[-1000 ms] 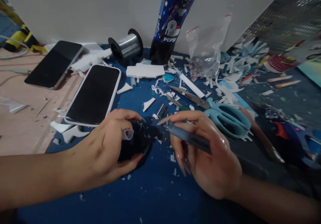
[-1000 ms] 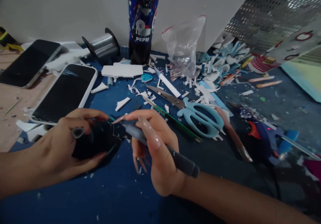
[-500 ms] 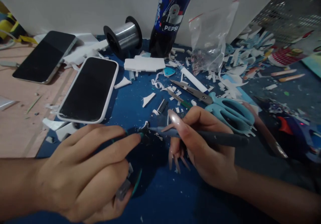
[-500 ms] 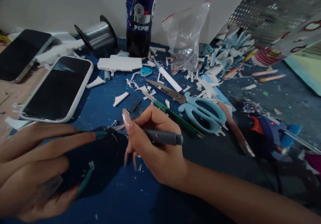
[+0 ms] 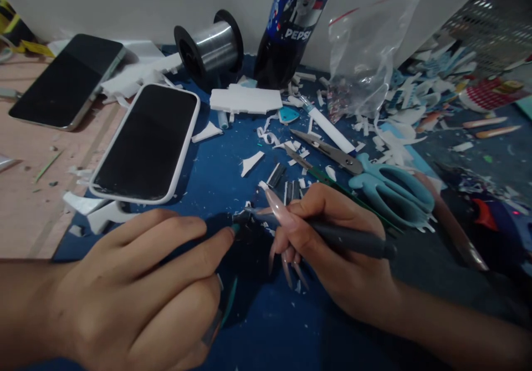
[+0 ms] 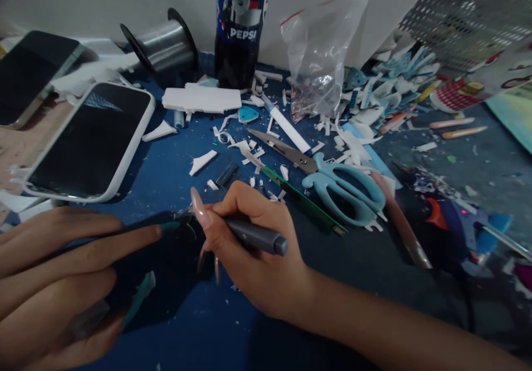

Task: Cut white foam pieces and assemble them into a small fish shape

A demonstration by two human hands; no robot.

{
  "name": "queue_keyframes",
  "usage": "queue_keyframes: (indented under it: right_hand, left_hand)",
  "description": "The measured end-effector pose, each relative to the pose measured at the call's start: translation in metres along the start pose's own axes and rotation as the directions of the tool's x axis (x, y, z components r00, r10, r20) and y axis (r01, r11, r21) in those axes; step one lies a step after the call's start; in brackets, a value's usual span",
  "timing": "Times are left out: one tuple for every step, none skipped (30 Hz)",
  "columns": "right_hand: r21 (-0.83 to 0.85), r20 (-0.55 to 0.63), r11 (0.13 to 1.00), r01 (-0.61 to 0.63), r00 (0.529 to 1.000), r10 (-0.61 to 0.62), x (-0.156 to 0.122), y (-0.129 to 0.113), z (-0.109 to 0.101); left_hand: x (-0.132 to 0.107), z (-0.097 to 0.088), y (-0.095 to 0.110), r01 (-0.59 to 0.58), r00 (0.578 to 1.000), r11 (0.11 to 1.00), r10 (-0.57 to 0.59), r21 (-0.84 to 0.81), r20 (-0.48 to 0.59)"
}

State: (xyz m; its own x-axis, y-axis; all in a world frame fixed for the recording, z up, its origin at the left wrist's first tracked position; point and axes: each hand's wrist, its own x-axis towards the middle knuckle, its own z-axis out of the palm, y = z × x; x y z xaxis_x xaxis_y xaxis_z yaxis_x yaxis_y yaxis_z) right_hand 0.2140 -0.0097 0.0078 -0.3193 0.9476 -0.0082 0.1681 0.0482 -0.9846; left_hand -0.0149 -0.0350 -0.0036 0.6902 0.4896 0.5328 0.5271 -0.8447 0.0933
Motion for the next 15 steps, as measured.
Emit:
queue_keyframes:
  right_hand:
    - [0.003,-0.023,1.0,0.015,1.0,-0.015,0.0005,0.0005,-0.0002]
    - [0.009,-0.047,0.999,0.03,0.998,-0.03,0.001,0.001,-0.0002]
    - [0.016,-0.066,0.999,0.041,0.997,-0.04,0.0016,0.0015,-0.0002]
    - [0.022,-0.071,0.999,0.049,0.996,-0.047,0.002,0.0018,0.0]
    - [0.021,-0.061,0.999,0.05,0.997,-0.048,0.0022,0.002,0.0001]
    - [0.015,-0.042,0.999,0.049,0.998,-0.048,0.0022,0.0021,0.0003]
    - [0.001,-0.028,0.999,0.047,0.998,-0.047,0.0019,0.002,0.0005]
    - [-0.012,-0.025,0.999,0.052,0.998,-0.052,0.0014,0.0018,0.0006]
    - [-0.023,-0.034,0.998,0.058,0.998,-0.059,0.0007,0.0016,0.0006]
    - [-0.028,-0.051,0.997,0.065,0.996,-0.066,-0.0001,0.0013,0.0006]
    - [-0.028,-0.066,0.997,0.07,0.995,-0.072,-0.0008,0.001,0.0004]
    - [-0.024,-0.068,0.997,0.074,0.995,-0.075,-0.0013,0.0007,0.0003]
    - [-0.018,-0.055,0.997,0.069,0.996,-0.07,-0.0016,0.0005,0.0001]
    - [-0.015,-0.032,0.998,0.062,0.998,-0.062,-0.0017,0.0003,-0.0001]
    - [-0.019,-0.012,0.998,0.054,0.998,-0.055,-0.0014,0.0001,-0.0003]
  left_hand:
    - [-0.0002,0.0003,0.0003,-0.007,1.0,1.0,0.007,0.004,-0.002]
    - [-0.0004,0.0007,0.0005,-0.011,1.0,1.0,0.011,0.01,-0.004]
    - [-0.0006,0.0012,0.0007,-0.012,1.0,1.0,0.012,0.011,-0.001]
    - [-0.0007,0.0016,0.0008,0.001,1.0,1.0,-0.001,0.014,0.009]
    - [-0.0008,0.0019,0.0009,0.0,1.0,1.0,-0.001,0.012,0.003]
    - [-0.0007,0.0019,0.001,-0.002,1.0,1.0,0.002,0.009,-0.002]
    - [-0.0004,0.0017,0.0011,-0.001,1.0,1.0,0.001,0.006,-0.003]
    - [0.0,0.0014,0.0011,-0.022,1.0,1.0,0.022,-0.001,-0.019]
    - [0.0004,0.001,0.0012,-0.018,1.0,1.0,0.018,0.002,-0.01]
    - [0.0007,0.0006,0.0011,-0.011,1.0,1.0,0.011,0.006,-0.001]
    - [0.0009,0.0003,0.0009,-0.004,1.0,1.0,0.004,0.011,0.004]
    - [0.001,0.0001,0.0004,0.008,1.0,1.0,-0.008,0.02,0.014]
    - [0.0009,0.0001,-0.0005,-0.002,1.0,1.0,0.001,0.024,0.008]
    - [0.0005,0.0001,-0.0016,-0.026,1.0,0.999,0.026,0.029,-0.006]
    - [0.0001,0.0002,-0.0029,-0.055,0.998,0.998,0.056,0.029,-0.013]
